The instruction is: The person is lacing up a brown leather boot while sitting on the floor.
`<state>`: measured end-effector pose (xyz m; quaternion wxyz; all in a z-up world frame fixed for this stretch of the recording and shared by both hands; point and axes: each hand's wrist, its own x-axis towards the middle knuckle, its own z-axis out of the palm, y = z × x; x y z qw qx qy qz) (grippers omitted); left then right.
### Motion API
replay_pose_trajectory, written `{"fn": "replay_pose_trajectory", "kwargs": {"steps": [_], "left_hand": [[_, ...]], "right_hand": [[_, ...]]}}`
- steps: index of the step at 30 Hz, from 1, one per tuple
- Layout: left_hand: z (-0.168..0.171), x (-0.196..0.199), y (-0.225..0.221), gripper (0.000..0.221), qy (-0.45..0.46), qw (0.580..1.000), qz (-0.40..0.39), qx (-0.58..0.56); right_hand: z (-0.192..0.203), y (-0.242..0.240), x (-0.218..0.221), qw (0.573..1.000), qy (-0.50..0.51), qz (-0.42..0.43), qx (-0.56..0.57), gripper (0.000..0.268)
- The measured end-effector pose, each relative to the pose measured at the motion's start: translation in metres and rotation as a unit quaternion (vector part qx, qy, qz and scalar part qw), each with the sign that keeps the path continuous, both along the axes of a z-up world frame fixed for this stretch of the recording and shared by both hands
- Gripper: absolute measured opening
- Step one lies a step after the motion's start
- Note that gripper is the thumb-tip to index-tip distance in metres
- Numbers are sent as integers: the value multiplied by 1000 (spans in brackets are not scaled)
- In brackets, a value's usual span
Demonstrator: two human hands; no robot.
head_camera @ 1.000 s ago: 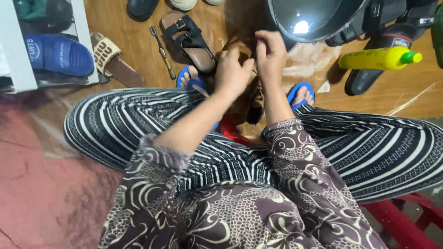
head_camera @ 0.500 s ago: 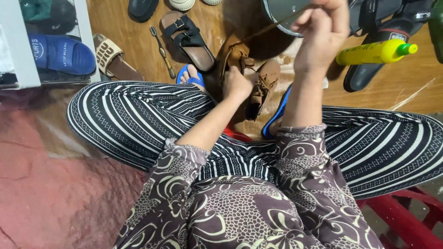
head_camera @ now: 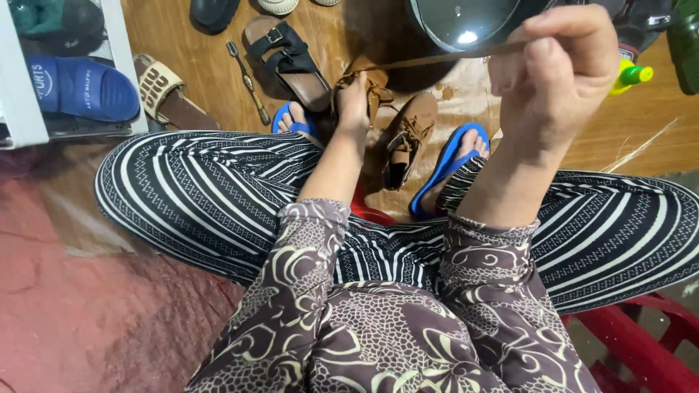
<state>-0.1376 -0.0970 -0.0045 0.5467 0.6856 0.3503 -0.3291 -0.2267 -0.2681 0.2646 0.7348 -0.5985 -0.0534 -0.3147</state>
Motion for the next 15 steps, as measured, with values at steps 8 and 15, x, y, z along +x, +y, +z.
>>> {"fn": "replay_pose_trajectory", "kwargs": {"steps": [8,15], "left_hand": [[25,8,33,16,27,937,208,-280],[82,29,62,47,-71,823,250,-505]], "right_hand": [[17,-16,-13,990,-67,126,-9,4],[-35,-93,-94,978,-87,157,-110,37]]}}
